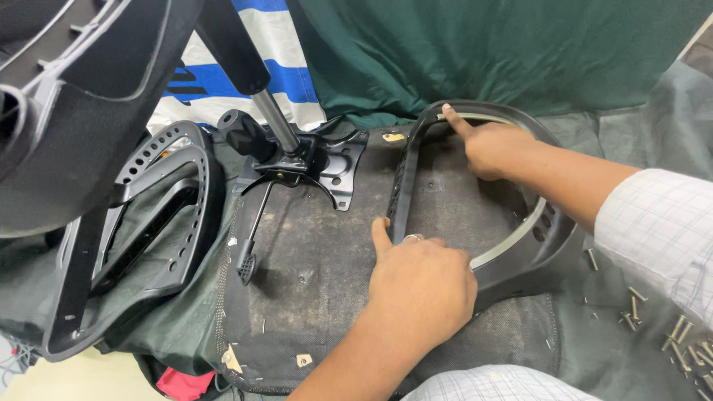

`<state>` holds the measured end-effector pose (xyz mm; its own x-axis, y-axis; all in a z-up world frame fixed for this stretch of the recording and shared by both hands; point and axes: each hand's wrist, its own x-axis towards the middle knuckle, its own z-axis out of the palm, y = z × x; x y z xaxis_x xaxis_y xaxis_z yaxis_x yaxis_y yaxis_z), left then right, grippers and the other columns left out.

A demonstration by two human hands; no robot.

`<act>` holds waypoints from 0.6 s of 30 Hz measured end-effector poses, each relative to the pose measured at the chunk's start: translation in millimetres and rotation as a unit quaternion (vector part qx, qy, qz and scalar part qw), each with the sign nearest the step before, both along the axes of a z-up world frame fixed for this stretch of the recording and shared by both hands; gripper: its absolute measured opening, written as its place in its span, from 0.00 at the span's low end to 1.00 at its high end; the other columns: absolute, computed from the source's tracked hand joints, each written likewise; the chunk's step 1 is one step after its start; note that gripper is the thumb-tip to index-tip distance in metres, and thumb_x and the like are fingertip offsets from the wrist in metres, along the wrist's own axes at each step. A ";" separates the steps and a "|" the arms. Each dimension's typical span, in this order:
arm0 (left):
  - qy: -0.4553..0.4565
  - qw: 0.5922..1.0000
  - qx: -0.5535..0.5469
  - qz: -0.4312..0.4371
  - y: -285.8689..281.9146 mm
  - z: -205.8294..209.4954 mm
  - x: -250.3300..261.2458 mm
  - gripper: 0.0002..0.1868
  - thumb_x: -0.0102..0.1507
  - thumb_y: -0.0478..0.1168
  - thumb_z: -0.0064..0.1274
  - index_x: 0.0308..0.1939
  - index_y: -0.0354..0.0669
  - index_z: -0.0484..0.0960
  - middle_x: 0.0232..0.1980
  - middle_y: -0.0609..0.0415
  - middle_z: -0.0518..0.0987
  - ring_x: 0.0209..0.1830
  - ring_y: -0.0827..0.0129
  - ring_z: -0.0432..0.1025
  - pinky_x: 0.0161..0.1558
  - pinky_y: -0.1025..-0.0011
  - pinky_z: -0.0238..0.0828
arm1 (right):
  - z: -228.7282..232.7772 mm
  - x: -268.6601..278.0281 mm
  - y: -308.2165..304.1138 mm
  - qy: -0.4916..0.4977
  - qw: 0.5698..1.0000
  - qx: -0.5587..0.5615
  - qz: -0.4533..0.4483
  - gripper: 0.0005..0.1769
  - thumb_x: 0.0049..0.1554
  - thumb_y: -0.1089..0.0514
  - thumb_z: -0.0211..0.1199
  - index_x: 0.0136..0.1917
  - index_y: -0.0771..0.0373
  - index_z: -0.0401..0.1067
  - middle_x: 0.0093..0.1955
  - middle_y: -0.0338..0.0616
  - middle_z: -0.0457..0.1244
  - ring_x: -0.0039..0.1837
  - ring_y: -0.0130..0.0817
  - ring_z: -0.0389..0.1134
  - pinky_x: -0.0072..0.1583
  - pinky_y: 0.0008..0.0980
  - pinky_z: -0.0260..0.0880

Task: The person unscrews screws from an office chair armrest with a screwdriver, removes the armrest pad from the seat, then aligns the armrest back on the seat and drives the screws back in by hand and with the screwdriver.

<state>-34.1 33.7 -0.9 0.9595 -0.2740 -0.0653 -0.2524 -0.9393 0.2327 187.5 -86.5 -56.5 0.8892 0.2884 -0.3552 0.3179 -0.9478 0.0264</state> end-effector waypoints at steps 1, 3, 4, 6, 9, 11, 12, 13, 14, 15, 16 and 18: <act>-0.006 1.000 0.005 -0.011 -1.8 0.1 0.5 0.13 0.63 0.44 0.49 0.36 0.42 0.86 0.39 0.47 0.83 0.45 0.51 0.77 0.68 0.25 0.38 | -2.7 0.0 -3.4 -0.028 0.999 0.015 0.008 0.57 0.58 0.61 0.58 0.88 0.40 0.26 0.73 0.60 0.59 0.64 0.51 0.70 0.62 0.44 0.71; -0.017 0.999 0.010 -0.030 -8.0 -1.6 -0.1 0.15 0.64 0.45 0.48 0.44 0.39 0.85 0.41 0.46 0.83 0.48 0.51 0.76 0.70 0.27 0.36 | -11.4 0.3 -9.4 -0.083 0.995 0.042 0.027 0.53 0.57 0.62 0.58 0.87 0.41 0.38 0.83 0.60 0.45 0.65 0.53 0.68 0.62 0.41 0.71; 0.002 0.999 0.026 -0.038 -11.0 -3.4 0.0 0.22 0.64 0.50 0.50 0.52 0.36 0.80 0.44 0.46 0.83 0.49 0.52 0.77 0.71 0.33 0.41 | -15.5 3.2 -10.6 -0.127 0.986 0.087 0.068 0.50 0.54 0.65 0.58 0.84 0.46 0.44 0.83 0.56 0.47 0.66 0.51 0.67 0.63 0.42 0.70; 0.042 0.996 0.058 -0.056 -17.6 -6.7 0.4 0.40 0.64 0.59 0.53 0.68 0.29 0.71 0.48 0.44 0.82 0.51 0.54 0.77 0.73 0.44 0.51 | -23.1 10.0 -13.2 -0.212 0.950 0.175 0.145 0.45 0.48 0.69 0.57 0.79 0.55 0.56 0.83 0.46 0.51 0.69 0.47 0.65 0.64 0.44 0.67; 0.093 0.991 0.082 -0.050 -27.7 -9.6 2.3 0.51 0.55 0.58 0.62 0.71 0.25 0.65 0.49 0.41 0.81 0.50 0.54 0.78 0.48 0.59 0.76 | -27.5 20.4 -11.6 -0.189 0.945 0.226 0.144 0.41 0.49 0.66 0.59 0.76 0.56 0.61 0.79 0.38 0.54 0.77 0.41 0.58 0.72 0.41 0.61; 0.096 0.990 0.089 -0.061 -28.7 -10.2 5.0 0.44 0.56 0.44 0.61 0.72 0.28 0.64 0.47 0.41 0.81 0.46 0.55 0.79 0.42 0.60 0.77 | -26.5 22.5 -7.0 -0.144 0.965 0.197 0.096 0.41 0.51 0.66 0.58 0.77 0.52 0.59 0.80 0.35 0.52 0.77 0.40 0.56 0.72 0.41 0.60; 0.098 0.989 0.093 -0.067 -29.2 -10.1 6.5 0.42 0.56 0.37 0.60 0.72 0.29 0.63 0.46 0.41 0.81 0.44 0.56 0.79 0.39 0.61 0.78 | -25.6 22.5 -5.2 -0.121 0.973 0.182 0.071 0.41 0.52 0.66 0.57 0.78 0.50 0.58 0.81 0.33 0.51 0.78 0.39 0.55 0.72 0.42 0.59; 0.087 0.990 0.083 -0.070 -29.1 -9.8 7.0 0.41 0.56 0.37 0.60 0.71 0.28 0.64 0.46 0.41 0.81 0.44 0.55 0.79 0.39 0.61 0.78 | -26.4 20.2 -4.2 -0.123 0.975 0.174 0.069 0.42 0.52 0.66 0.57 0.79 0.51 0.57 0.81 0.34 0.50 0.77 0.40 0.55 0.72 0.42 0.59; 0.076 0.992 0.073 -0.073 -28.6 -9.3 7.2 0.40 0.56 0.37 0.60 0.70 0.28 0.65 0.45 0.41 0.81 0.43 0.55 0.79 0.38 0.61 0.78 | -27.7 17.2 -3.4 -0.126 0.976 0.166 0.067 0.42 0.52 0.66 0.57 0.79 0.51 0.56 0.82 0.35 0.50 0.77 0.41 0.56 0.72 0.43 0.59; 0.064 0.993 0.060 -0.073 -28.3 -8.7 7.6 0.39 0.56 0.36 0.59 0.70 0.27 0.66 0.45 0.41 0.81 0.42 0.55 0.80 0.38 0.61 0.78 | -27.2 16.6 -2.5 -0.129 0.977 0.155 0.068 0.43 0.52 0.65 0.57 0.80 0.52 0.55 0.82 0.37 0.49 0.76 0.42 0.56 0.71 0.43 0.59; 0.071 0.993 0.060 -0.071 -27.6 -8.1 8.4 0.38 0.56 0.37 0.60 0.69 0.27 0.67 0.45 0.41 0.81 0.43 0.55 0.80 0.39 0.61 0.78 | -25.9 17.9 -2.5 -0.123 0.976 0.165 0.069 0.44 0.51 0.66 0.57 0.80 0.51 0.54 0.82 0.36 0.49 0.77 0.42 0.55 0.72 0.43 0.58; 0.087 0.992 0.058 -0.067 -27.1 -7.9 10.0 0.36 0.56 0.38 0.60 0.66 0.28 0.68 0.45 0.41 0.81 0.44 0.54 0.80 0.40 0.61 0.77 | -25.0 21.8 -6.8 -0.111 0.974 0.183 0.070 0.46 0.49 0.67 0.56 0.80 0.47 0.54 0.82 0.34 0.48 0.78 0.40 0.53 0.72 0.42 0.56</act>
<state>-24.2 6.6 -8.8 0.8865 -0.3791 -0.2653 -0.3421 -0.9231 0.1758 209.3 -93.3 -81.6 0.8749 0.4843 -0.0082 0.4706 -0.8540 -0.2219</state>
